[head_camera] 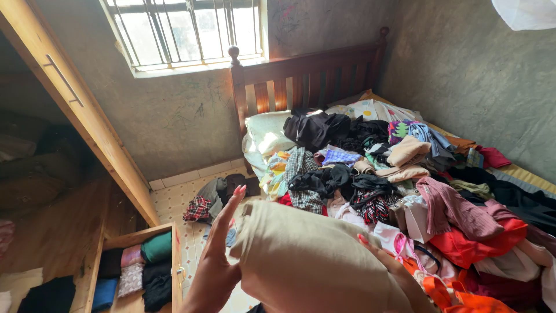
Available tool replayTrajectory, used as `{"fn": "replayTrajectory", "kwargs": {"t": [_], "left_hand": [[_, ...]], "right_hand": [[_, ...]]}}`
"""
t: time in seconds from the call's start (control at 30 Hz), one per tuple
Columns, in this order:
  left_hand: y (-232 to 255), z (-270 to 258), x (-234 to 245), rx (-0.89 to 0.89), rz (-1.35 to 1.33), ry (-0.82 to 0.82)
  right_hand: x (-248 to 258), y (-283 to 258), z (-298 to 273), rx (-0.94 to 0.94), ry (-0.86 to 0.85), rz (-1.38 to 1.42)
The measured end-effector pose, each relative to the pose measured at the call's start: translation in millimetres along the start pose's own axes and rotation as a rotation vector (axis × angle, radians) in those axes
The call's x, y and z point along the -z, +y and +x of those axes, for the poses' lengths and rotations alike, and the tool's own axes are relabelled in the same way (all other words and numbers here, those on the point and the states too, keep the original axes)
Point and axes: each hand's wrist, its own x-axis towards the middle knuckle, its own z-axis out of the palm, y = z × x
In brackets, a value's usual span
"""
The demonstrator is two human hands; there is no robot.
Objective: The person folds clothes on a bed by hand and places them inside a wooden wardrobe.
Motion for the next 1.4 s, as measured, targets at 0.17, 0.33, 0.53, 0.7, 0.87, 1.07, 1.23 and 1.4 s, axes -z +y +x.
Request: {"fn": "replayTrajectory", "kwargs": {"t": [0.17,0.33,0.53,0.7,0.87,1.07,1.23,1.4], "left_hand": [[13.0,-2.6,6.7,-0.321,0.25,-0.111],[-12.5,-17.0,-4.9,0.306,-0.391,0.011],[-24.8,-25.9,-13.2,0.273,-0.461,0.123],[-25.5,-23.6,-11.7,0.445,-0.601,0.075],[-34.8,-17.5,-10.9,0.57,-0.639,0.04],[-41.0,-13.3,-11.8,0.716,-0.755,0.007],[-52.3,-5.4,-10.2,0.683,-0.597,0.079],[-50.8,-18.7,-16.6,0.739,0.198,0.463]], "right_hand": [[-38.2,-4.6,-32.2,0.588,0.049,-0.912],[-72.0,-32.6,-26.1,-0.026,-0.247,-0.028],[-68.9,-30.9,-25.0,0.157,0.137,-0.738],[-97.9,-26.8,-27.2,0.358,0.1,-1.014],[-95.1,-9.0,-20.6,0.307,0.129,-0.692],[-91.2,-0.3,-18.0,0.165,0.41,-0.432],[-122.2,19.0,-27.2,0.233,0.412,-0.449],[-131.3,21.3,-20.7,0.393,0.389,-0.422]]}}
